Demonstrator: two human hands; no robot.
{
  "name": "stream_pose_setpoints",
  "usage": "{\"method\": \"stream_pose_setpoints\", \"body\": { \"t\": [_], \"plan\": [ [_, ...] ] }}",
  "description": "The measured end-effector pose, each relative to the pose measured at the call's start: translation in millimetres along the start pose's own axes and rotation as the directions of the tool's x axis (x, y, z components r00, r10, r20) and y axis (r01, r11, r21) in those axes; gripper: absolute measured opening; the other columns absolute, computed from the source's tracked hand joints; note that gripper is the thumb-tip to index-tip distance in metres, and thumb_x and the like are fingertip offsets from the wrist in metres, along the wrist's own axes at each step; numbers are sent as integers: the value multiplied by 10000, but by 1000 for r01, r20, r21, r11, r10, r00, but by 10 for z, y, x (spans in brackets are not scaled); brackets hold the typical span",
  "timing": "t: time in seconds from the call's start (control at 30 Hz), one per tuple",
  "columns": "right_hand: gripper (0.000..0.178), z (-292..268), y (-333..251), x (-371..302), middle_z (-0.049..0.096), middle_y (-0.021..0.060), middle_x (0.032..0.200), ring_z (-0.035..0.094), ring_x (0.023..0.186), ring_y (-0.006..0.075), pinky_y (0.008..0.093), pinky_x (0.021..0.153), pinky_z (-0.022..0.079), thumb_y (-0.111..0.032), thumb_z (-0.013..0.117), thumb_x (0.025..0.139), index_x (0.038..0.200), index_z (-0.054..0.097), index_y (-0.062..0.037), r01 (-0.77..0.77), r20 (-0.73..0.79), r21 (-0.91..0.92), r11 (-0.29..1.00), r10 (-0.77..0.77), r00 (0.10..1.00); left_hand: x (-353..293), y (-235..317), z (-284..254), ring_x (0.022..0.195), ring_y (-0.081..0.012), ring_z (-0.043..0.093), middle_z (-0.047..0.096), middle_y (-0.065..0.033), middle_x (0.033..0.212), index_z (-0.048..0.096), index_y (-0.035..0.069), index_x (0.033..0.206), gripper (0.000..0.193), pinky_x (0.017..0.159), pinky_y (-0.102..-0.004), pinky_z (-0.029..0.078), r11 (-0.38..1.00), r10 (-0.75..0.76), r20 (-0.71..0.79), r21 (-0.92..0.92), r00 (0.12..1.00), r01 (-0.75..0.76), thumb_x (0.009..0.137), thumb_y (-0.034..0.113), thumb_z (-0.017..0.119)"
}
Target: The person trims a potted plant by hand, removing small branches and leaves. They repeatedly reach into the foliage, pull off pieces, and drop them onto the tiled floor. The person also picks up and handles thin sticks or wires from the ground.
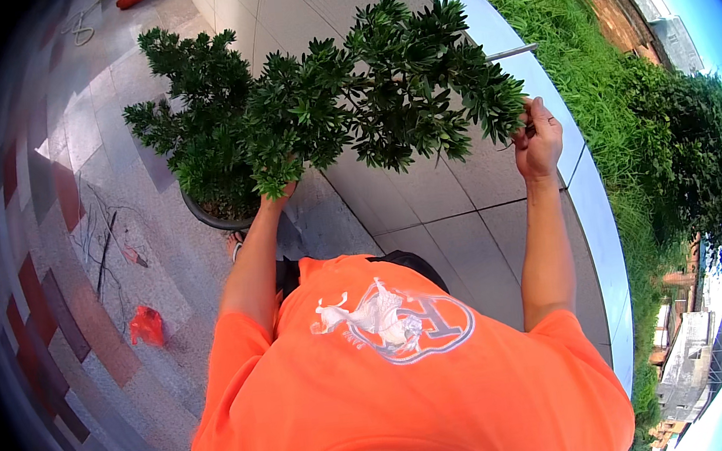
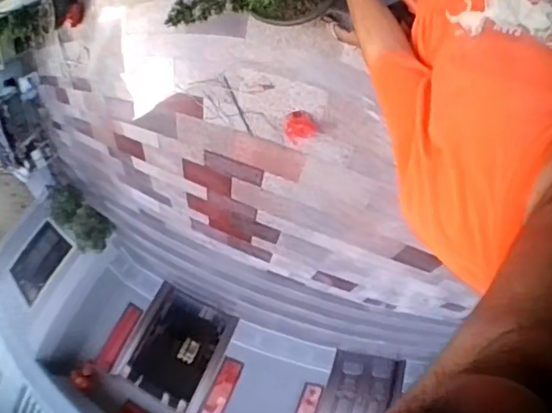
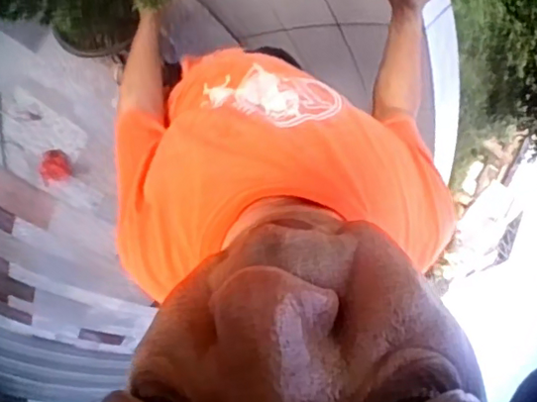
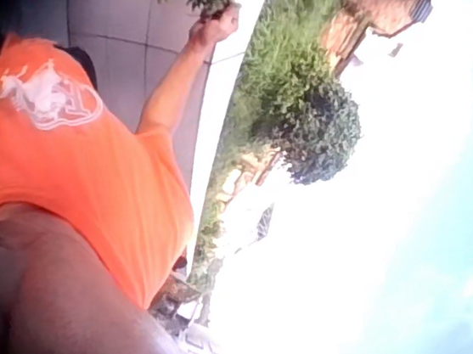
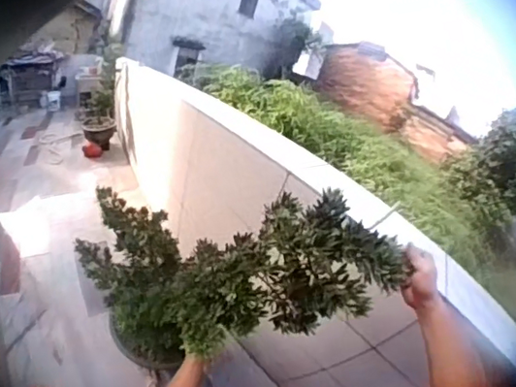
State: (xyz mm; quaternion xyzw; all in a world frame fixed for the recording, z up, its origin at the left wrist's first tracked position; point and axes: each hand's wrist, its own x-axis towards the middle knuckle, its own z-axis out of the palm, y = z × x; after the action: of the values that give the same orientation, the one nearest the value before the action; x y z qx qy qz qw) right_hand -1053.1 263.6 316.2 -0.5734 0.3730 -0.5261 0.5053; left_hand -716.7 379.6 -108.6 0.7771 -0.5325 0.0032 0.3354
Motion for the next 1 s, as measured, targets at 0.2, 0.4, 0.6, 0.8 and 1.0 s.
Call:
{"method": "stream_pose_setpoints", "body": {
  "t": [0.2, 0.4, 0.6, 0.8, 1.0],
  "plan": [
    [291, -143, -50, -107, 525, -2, 672, 401, 509, 64, 201, 447, 275, -254, 549, 996, 1020, 645, 20, 8, 55, -7, 1000, -7, 998, -43, 287, -340, 1232, -320, 520, 605, -103, 1298, 602, 118, 1278, 388, 1059, -507, 344, 993, -26, 200, -112, 979, 49, 938, 273, 499],
    [216, -46, -45, -120, 525, -35, 712, 396, 536, 39, 182, 470, 287, -216, 590, 975, 1016, 666, -19, 57, 107, -105, 993, -46, 993, -192, 149, -167, 1110, -367, 581, 654, -163, 1157, 639, 73, 1145, 322, 951, -497, 421, 991, -57, 141, -109, 988, 73, 917, 255, 502],
    [214, 11, -131, -116, 533, -39, 715, 396, 564, 24, 173, 479, 298, -246, 591, 978, 932, 661, -50, 87, 102, -132, 987, -74, 992, -264, 60, -16, 771, -325, 648, 681, -143, 855, 667, 60, 960, 235, 677, -454, 494, 979, -5, 313, -194, 950, 69, 894, 237, 527],
    [302, 122, -223, -101, 496, -27, 654, 358, 551, 28, 185, 478, 241, -233, 533, 1009, 1080, 659, 32, 173, 116, -111, 979, -160, 980, -428, 90, -163, 713, -203, 657, 719, -80, 835, 695, 25, 981, 455, 723, -356, 503, 913, -112, 397, -322, 911, 252, 975, 378, 408],
    [362, 48, -189, -120, 470, -23, 634, 342, 550, 31, 187, 486, 231, -239, 486, 1028, 1136, 638, 71, 204, 79, -116, 972, -196, 977, -515, 188, -508, 714, -213, 678, 723, -106, 859, 671, 5, 1053, 381, 727, -375, 524, 865, -256, 459, -284, 851, 413, 945, 324, 494]
  ]
}}
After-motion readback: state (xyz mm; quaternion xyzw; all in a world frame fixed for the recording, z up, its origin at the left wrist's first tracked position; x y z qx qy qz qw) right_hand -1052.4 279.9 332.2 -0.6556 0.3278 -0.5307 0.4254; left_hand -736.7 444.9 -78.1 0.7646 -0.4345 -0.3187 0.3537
